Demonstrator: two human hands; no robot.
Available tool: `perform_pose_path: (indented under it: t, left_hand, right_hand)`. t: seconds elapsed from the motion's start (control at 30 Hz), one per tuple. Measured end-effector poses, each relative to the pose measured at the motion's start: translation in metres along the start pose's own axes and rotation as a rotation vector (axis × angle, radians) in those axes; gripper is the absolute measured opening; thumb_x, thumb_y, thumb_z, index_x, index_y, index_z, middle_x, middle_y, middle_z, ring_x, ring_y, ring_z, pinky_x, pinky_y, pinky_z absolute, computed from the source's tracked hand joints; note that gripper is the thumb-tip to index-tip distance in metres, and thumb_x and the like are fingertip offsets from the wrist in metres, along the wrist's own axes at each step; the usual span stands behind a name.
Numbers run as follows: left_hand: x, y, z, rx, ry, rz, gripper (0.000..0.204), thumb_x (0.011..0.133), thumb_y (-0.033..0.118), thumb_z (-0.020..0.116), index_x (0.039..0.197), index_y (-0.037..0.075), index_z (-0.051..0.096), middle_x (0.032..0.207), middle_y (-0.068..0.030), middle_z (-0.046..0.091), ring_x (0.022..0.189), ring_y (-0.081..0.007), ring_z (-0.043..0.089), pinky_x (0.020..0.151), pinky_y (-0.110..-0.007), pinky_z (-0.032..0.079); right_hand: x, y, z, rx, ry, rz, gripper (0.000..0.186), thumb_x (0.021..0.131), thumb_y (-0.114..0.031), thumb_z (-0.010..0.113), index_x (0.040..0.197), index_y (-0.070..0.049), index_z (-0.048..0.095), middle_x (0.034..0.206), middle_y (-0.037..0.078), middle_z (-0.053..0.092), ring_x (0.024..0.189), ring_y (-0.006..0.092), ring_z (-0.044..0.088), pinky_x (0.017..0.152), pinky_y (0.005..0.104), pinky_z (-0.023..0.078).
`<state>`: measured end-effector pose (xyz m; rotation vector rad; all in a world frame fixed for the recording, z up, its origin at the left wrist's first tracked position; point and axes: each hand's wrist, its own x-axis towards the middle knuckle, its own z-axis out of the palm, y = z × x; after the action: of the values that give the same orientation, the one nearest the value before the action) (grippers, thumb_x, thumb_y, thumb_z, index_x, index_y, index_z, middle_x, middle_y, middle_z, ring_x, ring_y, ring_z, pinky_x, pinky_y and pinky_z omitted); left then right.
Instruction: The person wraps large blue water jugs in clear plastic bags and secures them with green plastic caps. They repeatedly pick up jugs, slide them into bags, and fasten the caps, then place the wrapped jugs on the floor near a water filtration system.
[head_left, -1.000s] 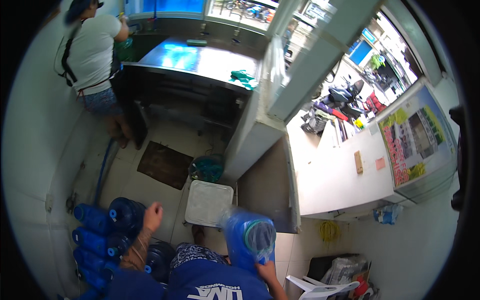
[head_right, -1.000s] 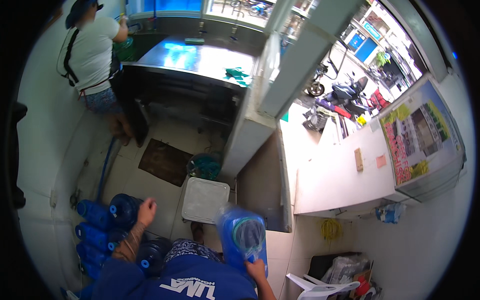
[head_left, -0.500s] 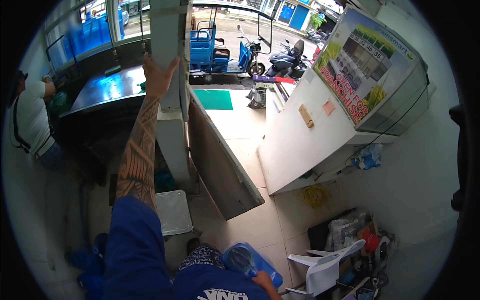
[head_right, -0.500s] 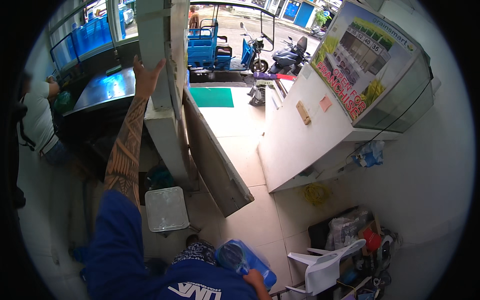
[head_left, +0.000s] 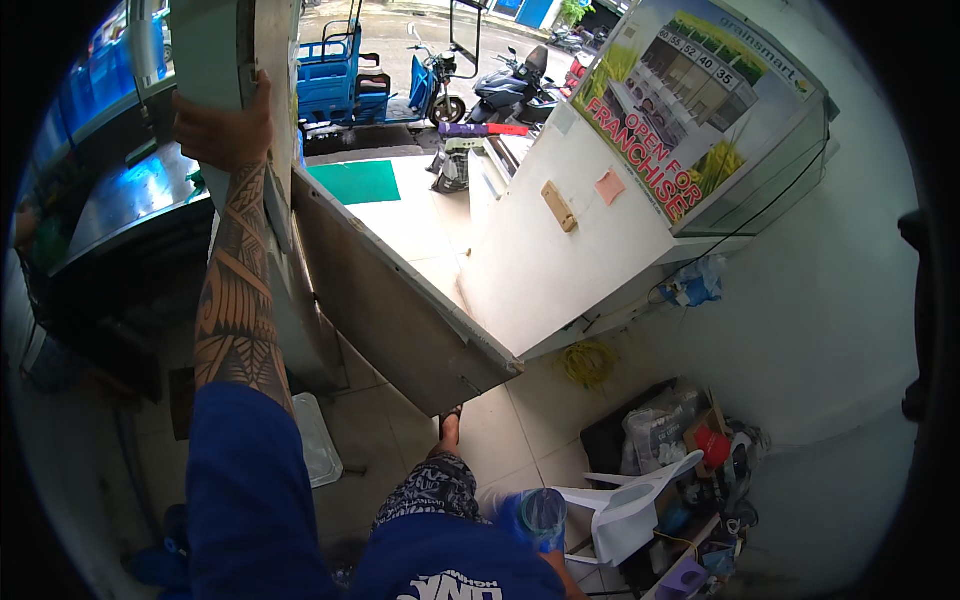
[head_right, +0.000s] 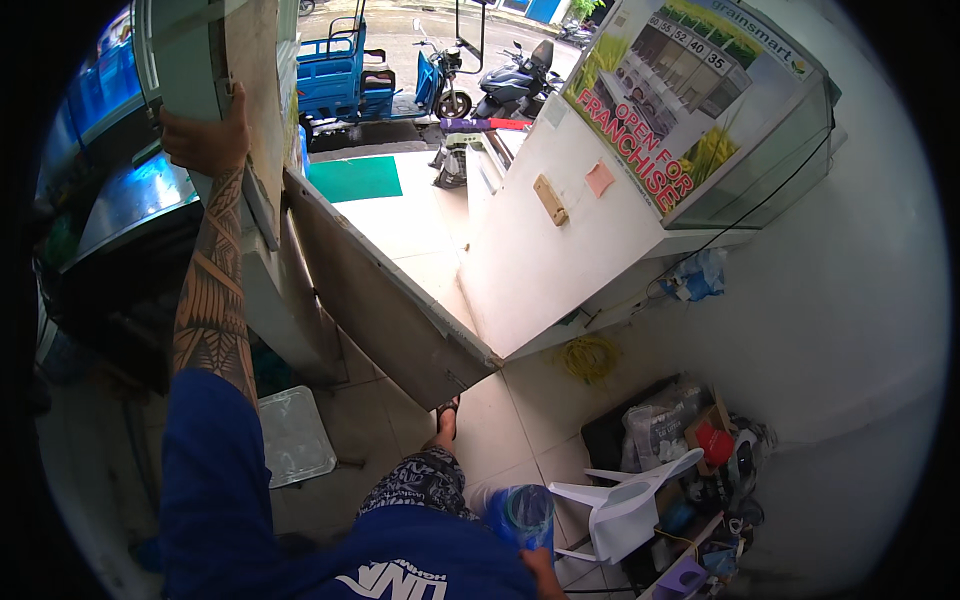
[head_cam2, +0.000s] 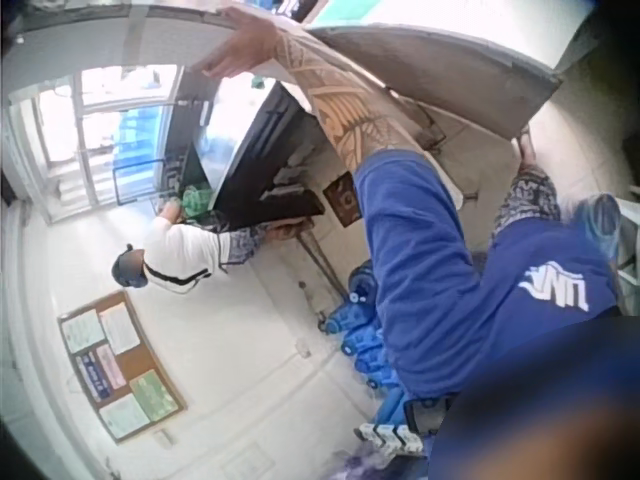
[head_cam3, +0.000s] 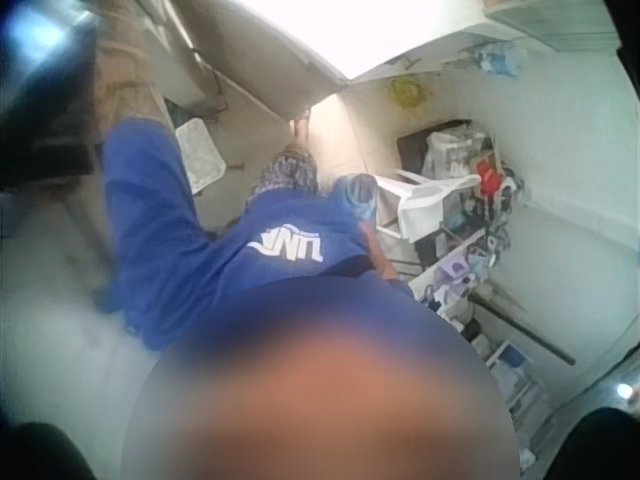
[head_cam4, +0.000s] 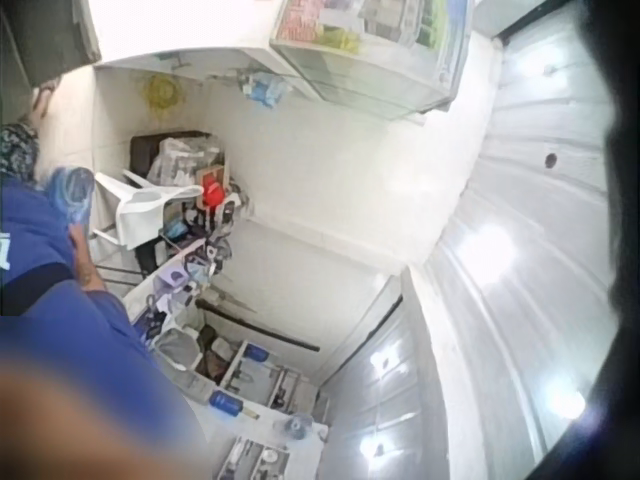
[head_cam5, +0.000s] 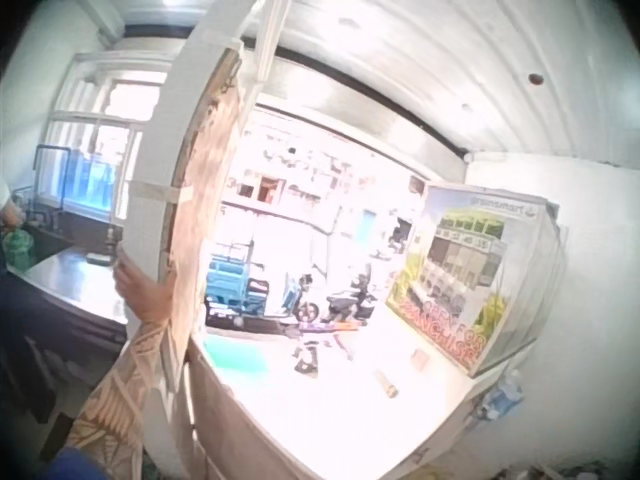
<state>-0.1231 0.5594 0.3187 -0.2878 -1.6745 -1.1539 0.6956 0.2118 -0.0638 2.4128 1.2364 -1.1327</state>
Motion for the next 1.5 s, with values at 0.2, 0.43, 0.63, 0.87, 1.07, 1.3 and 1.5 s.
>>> perform_pose_path:
  t: [0.2, 0.43, 0.63, 0.87, 1.07, 1.3, 1.5]
  left_hand:
    - [0.004, 0.004, -0.001, 0.045, 0.037, 0.008, 0.113, 0.064, 0.077, 0.068, 0.138, -0.001, 0.033, 0.121, -0.022, 0.048, 0.112, -0.0384, 0.05, 0.093, -0.054, 0.038]
    - [0.002, -0.002, 0.002, -0.021, 0.049, 0.022, 0.108, 0.067, 0.078, 0.066, 0.137, 0.001, 0.037, 0.118, -0.0205, 0.05, 0.109, -0.0383, 0.052, 0.088, -0.054, 0.041]
    - [0.005, -0.007, -0.002, -0.173, 0.036, 0.059, 0.103, 0.069, 0.077, 0.066, 0.135, 0.001, 0.041, 0.116, -0.0215, 0.055, 0.109, -0.0419, 0.054, 0.089, -0.054, 0.042]
    - [0.006, 0.0, -0.016, -0.245, -0.085, -0.051, 0.101, 0.067, 0.065, 0.078, 0.133, -0.002, 0.04, 0.115, -0.0215, 0.055, 0.11, -0.0399, 0.051, 0.093, -0.053, 0.039]
    - [0.008, 0.006, -0.035, -0.278, -0.29, -0.108, 0.092, 0.08, 0.046, 0.076, 0.141, -0.005, 0.031, 0.135, -0.0224, 0.043, 0.124, -0.0336, 0.043, 0.104, -0.046, 0.034]
    - [-0.011, 0.005, -0.013, -0.324, -0.145, -0.138, 0.098, 0.087, 0.044, 0.067, 0.152, -0.001, 0.009, 0.147, -0.0286, 0.021, 0.139, -0.0381, 0.023, 0.113, -0.048, 0.021]
    - [-0.011, -0.002, -0.02, -0.009, -0.112, 0.063, 0.084, 0.093, 0.055, 0.053, 0.146, -0.003, 0.023, 0.15, -0.0297, 0.012, 0.142, -0.0441, 0.013, 0.111, -0.06, 0.016]
  right_hand:
    - [0.015, -0.022, 0.009, 0.013, -0.047, 0.013, 0.049, 0.069, -0.034, 0.072, 0.085, 0.012, 0.068, 0.085, 0.029, 0.069, 0.085, 0.0394, 0.069, 0.071, 0.0429, 0.053]
    - [0.036, -0.085, 0.005, -0.057, -0.093, -0.109, 0.049, 0.069, -0.035, 0.073, 0.084, 0.011, 0.068, 0.083, 0.028, 0.069, 0.083, 0.0392, 0.07, 0.071, 0.043, 0.053]
    - [0.068, -0.123, -0.017, -0.134, -0.117, -0.18, 0.049, 0.069, -0.035, 0.073, 0.084, 0.011, 0.069, 0.081, 0.027, 0.069, 0.081, 0.039, 0.07, 0.07, 0.0431, 0.053]
    - [0.125, -0.186, -0.039, -0.22, -0.167, -0.211, 0.049, 0.069, -0.036, 0.073, 0.083, 0.011, 0.069, 0.079, 0.026, 0.069, 0.079, 0.0387, 0.07, 0.07, 0.0431, 0.053]
    - [0.184, -0.281, -0.073, -0.354, -0.27, -0.222, 0.049, 0.069, -0.037, 0.073, 0.082, 0.011, 0.069, 0.078, 0.025, 0.069, 0.077, 0.0385, 0.07, 0.069, 0.0432, 0.053]
    - [0.234, -0.421, -0.105, -0.446, -0.263, -0.299, 0.049, 0.069, -0.037, 0.074, 0.081, 0.01, 0.069, 0.076, 0.024, 0.07, 0.074, 0.0382, 0.07, 0.069, 0.0433, 0.053]
    - [0.234, -0.586, -0.1, -0.384, -0.155, -0.603, 0.041, 0.068, -0.032, 0.071, 0.08, 0.007, 0.07, 0.075, 0.023, 0.07, 0.073, 0.0344, 0.071, 0.07, 0.0414, 0.054]
